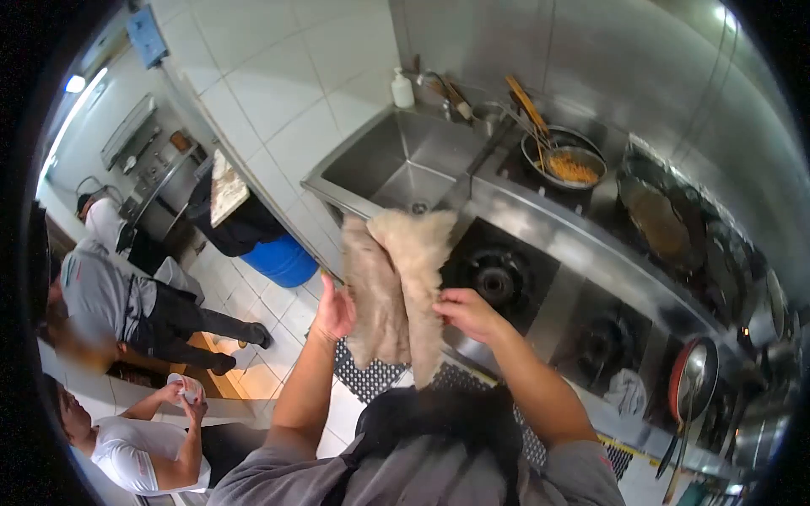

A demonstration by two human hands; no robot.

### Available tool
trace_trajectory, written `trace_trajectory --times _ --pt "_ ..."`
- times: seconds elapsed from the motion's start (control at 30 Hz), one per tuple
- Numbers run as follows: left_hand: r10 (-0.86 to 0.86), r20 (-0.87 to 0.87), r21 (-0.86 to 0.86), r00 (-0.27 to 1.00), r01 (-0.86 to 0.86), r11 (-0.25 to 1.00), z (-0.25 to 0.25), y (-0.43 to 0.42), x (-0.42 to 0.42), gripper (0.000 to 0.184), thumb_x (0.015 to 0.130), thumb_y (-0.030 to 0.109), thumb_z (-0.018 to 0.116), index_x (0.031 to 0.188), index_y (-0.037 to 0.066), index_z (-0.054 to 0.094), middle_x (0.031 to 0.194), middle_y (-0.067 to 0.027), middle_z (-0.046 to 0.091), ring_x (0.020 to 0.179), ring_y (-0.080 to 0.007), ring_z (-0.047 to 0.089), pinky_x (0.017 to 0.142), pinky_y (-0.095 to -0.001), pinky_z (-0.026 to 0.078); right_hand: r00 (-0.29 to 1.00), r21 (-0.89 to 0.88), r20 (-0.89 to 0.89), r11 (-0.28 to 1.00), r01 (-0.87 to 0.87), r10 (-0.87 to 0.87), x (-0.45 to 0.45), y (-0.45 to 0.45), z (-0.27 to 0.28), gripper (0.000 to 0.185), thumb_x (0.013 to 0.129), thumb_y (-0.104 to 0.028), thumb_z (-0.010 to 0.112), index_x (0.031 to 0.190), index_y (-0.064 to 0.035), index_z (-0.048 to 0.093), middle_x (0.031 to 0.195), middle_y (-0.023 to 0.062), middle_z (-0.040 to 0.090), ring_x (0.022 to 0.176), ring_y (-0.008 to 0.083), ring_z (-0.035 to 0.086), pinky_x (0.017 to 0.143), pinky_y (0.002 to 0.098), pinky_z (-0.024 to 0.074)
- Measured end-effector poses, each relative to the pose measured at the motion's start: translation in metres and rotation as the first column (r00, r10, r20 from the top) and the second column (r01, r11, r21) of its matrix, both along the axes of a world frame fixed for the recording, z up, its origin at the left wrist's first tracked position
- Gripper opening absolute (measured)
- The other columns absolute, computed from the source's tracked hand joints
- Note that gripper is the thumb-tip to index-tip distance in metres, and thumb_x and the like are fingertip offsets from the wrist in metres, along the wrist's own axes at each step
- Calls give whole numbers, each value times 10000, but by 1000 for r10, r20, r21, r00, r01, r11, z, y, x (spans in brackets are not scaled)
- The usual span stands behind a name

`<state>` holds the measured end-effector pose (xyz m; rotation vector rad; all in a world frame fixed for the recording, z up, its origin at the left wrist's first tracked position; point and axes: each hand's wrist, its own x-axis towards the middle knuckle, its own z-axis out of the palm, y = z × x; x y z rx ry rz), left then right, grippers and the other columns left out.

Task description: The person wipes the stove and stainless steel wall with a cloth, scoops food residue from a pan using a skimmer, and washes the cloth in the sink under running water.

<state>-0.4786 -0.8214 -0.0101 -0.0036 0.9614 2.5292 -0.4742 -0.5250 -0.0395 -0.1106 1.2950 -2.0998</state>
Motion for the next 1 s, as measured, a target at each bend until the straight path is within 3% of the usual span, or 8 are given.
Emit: trace_trajectory --times 0.07,0.17,0.43,0.57,0.67,0.77,0.93,1.0 --pt "-223 -39 190 974 226 955 -38 -9 3 688 873 585 482 1238 1 462 1130 -117 600 1002 -182 594 840 -326 492 982 -114 141 983 143 -126 16 -10 23 62 870 -64 529 849 -52 585 827 34 595 762 158 589 699 305 477" --pt "-37 61 -370 997 56 927 -58 -8 0 247 853 155 651 1038 6 581 969 -79 639 845 -186 622 754 -311 500 919 -73 187 928 365 -346 18 -3 1 87 844 -30 504 860 -50 588 812 40 590 727 174 581 687 311 476" --pt "10 -81 -767 997 -69 638 -51 -11 2 171 826 75 662 969 -9 623 904 -65 648 827 -169 600 774 -302 478 506 333 -39 466 819 -862 73 60 15 211 844 -64 558 1042 -7 602 881 58 607 804 157 563 699 289 473" --pt "268 -445 -556 854 -499 665 -19 36 13 153 823 48 650 968 6 629 855 -32 621 774 -107 535 739 -249 443 704 350 -190 623 700 -684 103 81 17 249 834 -58 593 1077 -5 597 902 49 631 812 136 587 729 266 479" --pt "-261 -381 -785 887 -162 598 -42 15 -10 178 785 16 677 958 7 637 915 -29 621 792 -126 541 751 -273 451 693 434 -391 543 719 -605 129 83 41 203 796 -74 653 987 -11 630 880 65 642 815 175 617 740 281 493" --pt "-448 -377 -869 810 -142 475 -10 34 -5 222 725 33 722 929 -7 644 913 -59 643 792 -153 565 735 -288 461 660 653 -737 99 751 -145 142 101 32 186 761 -127 663 913 -26 626 938 159 606 836 317 596 768 345 484" --pt "-644 -412 -910 644 -321 262 -6 52 -12 202 689 57 743 840 -29 641 874 -116 645 741 -182 572 637 -315 443 514 511 -821 79 856 -248 160 129 33 153 776 -160 662 788 -17 608 817 100 601 672 221 555 647 321 459" --pt "-638 -549 -829 540 -449 333 -1 60 -12 181 763 125 712 809 -33 636 791 -80 633 682 -145 532 594 -310 417 634 565 -534 322 759 -559 161 136 29 178 801 -184 650 760 -23 586 657 27 542 605 119 499 576 278 424"
